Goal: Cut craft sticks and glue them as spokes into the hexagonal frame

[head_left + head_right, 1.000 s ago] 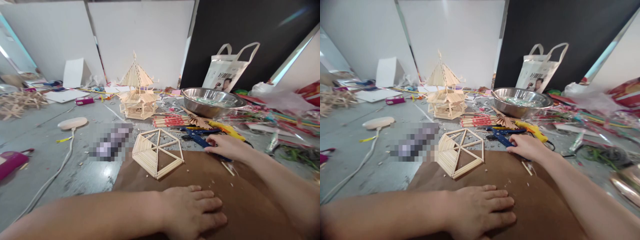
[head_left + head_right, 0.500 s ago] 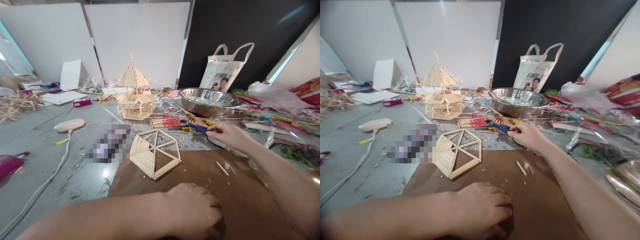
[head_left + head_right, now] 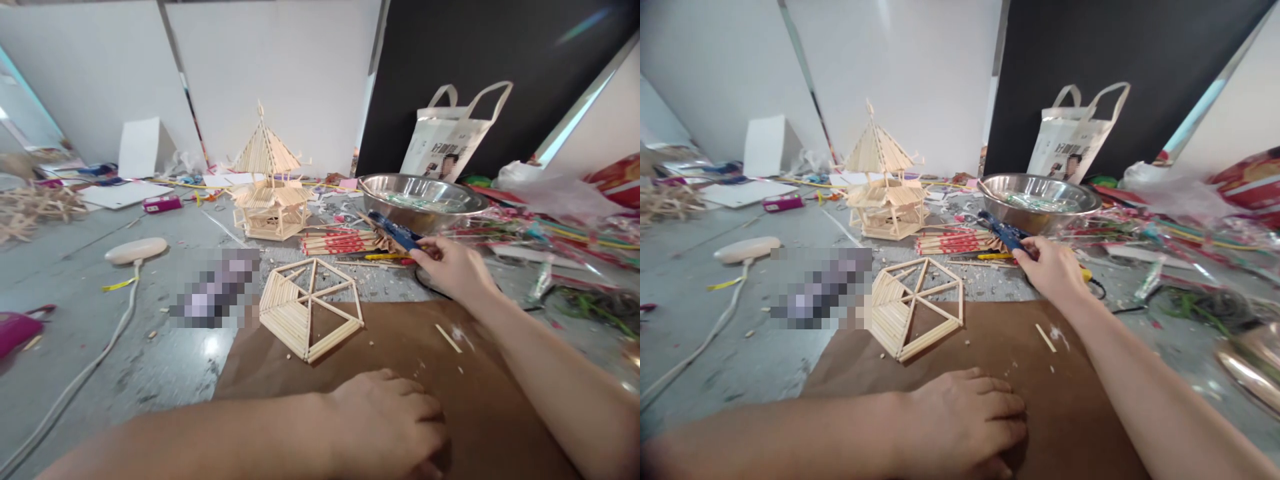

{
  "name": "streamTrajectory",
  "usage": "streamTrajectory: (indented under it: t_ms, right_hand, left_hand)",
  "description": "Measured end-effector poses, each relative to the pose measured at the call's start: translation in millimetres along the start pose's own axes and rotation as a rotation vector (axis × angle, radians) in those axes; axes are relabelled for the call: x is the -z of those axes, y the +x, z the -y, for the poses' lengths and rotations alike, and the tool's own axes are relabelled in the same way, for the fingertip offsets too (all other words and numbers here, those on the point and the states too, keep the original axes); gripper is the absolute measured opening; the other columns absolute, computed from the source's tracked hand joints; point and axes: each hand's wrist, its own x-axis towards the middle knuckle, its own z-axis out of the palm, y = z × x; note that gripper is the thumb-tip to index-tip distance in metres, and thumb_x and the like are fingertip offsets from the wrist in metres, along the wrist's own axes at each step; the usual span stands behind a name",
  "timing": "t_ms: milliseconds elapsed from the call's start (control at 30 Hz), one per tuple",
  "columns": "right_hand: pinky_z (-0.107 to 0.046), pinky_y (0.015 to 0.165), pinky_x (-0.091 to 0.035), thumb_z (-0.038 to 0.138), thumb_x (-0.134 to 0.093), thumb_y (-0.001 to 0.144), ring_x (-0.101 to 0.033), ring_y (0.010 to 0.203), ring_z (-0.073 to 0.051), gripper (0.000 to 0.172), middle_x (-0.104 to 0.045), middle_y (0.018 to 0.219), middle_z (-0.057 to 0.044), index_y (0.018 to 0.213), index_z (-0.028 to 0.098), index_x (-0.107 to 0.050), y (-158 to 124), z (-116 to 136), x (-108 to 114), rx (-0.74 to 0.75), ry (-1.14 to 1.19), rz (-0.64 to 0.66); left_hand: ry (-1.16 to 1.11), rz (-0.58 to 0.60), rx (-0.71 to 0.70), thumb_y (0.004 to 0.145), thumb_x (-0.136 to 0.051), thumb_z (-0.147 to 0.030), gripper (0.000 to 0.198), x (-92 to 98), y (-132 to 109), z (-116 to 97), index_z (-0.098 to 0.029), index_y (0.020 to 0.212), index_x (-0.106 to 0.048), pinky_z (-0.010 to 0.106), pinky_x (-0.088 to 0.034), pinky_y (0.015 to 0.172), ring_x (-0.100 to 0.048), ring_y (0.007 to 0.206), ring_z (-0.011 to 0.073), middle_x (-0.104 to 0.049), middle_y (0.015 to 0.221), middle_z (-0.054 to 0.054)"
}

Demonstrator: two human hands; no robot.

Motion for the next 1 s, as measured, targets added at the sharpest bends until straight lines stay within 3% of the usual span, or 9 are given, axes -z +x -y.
streamTrajectory:
  t_ms: [267, 400, 500, 600, 733, 900, 1000]
  right_hand:
    - [-0.031, 0.064, -0.037, 0.042, -0.032, 0.077, -0.054, 0.083, -0.022, 0.036, -0.059, 0.098, -0.005, 0.101, 0.023, -0.050, -20.4, 1.3, -32.4, 0.138, -0.221, 0.098]
    - [-0.033, 0.065, -0.038, 0.040, -0.029, 0.078, -0.054, 0.085, -0.022, 0.036, -0.056, 0.104, -0.004, 0.104, 0.024, -0.047, -24.8, 1.8, -36.9, 0.161, -0.257, 0.168]
    - [-0.033, 0.063, -0.038, 0.039, -0.030, 0.078, -0.054, 0.082, -0.022, 0.036, -0.056, 0.103, -0.005, 0.106, 0.024, -0.047, -27.3, 2.2, -38.4, 0.161, -0.276, 0.166]
    - [-0.032, 0.060, -0.038, 0.039, -0.031, 0.078, -0.055, 0.078, -0.021, 0.035, -0.055, 0.102, -0.006, 0.103, 0.024, -0.050, -29.1, 3.4, -38.1, 0.171, -0.300, 0.135]
    - [-0.030, 0.058, -0.037, 0.039, -0.026, 0.080, -0.051, 0.085, -0.022, 0.036, -0.055, 0.099, -0.004, 0.085, 0.024, -0.057, -24.7, 8.9, -30.9, 0.215, -0.309, 0.098]
    - [-0.028, 0.062, -0.035, 0.041, -0.031, 0.078, -0.052, 0.075, -0.018, 0.034, -0.060, 0.080, -0.003, 0.077, 0.020, -0.059, -8.2, 36.0, -10.1, 0.324, -0.192, 0.139]
    - [-0.024, 0.050, -0.030, 0.046, -0.031, 0.077, -0.048, 0.053, -0.012, 0.042, -0.054, 0.053, 0.000, 0.059, 0.018, -0.056, -7.0, 75.2, 3.9, 0.415, -0.032, 0.261]
  left_hand:
    - [0.028, -0.024, -0.020, 0.078, -0.037, -0.038, 0.029, -5.6, -0.2, 0.3, -0.016, 0.089, -0.052, 0.030, -0.040, 0.074, -0.046, 0.096, 0.0174, -0.052, 0.103, 0.006]
    - [0.081, -0.067, 0.007, 0.078, -0.036, -0.035, 0.027, 7.6, -1.0, 4.0, -0.016, 0.083, -0.054, 0.029, -0.041, 0.067, -0.049, 0.083, 0.0159, -0.054, 0.093, 0.004]
    - [0.168, -0.107, 0.197, 0.078, -0.035, -0.023, 0.021, 32.0, -6.7, 18.4, -0.015, 0.076, -0.054, 0.028, -0.041, 0.068, -0.048, 0.076, 0.0147, -0.054, 0.079, 0.005]
    - [0.348, -0.176, 0.583, 0.076, -0.033, -0.015, 0.019, 53.9, -18.6, 45.3, -0.015, 0.078, -0.052, 0.032, -0.042, 0.065, -0.047, 0.080, 0.0186, -0.052, 0.080, 0.006]
    - [0.482, -0.086, 0.957, 0.073, -0.036, -0.012, 0.021, 61.1, -35.8, 84.2, -0.013, 0.081, -0.055, 0.035, -0.043, 0.065, -0.047, 0.086, 0.0231, -0.050, 0.088, 0.011]
    - [0.405, 0.006, 1.120, 0.073, -0.039, -0.014, 0.023, 56.7, -44.6, 108.9, -0.008, 0.087, -0.057, 0.035, -0.042, 0.069, -0.050, 0.088, 0.0249, -0.053, 0.092, 0.015]
    - [0.351, 0.015, 1.152, 0.074, -0.038, -0.012, 0.025, 55.7, -45.4, 114.5, -0.008, 0.088, -0.057, 0.035, -0.042, 0.070, -0.051, 0.089, 0.0245, -0.055, 0.090, 0.015]
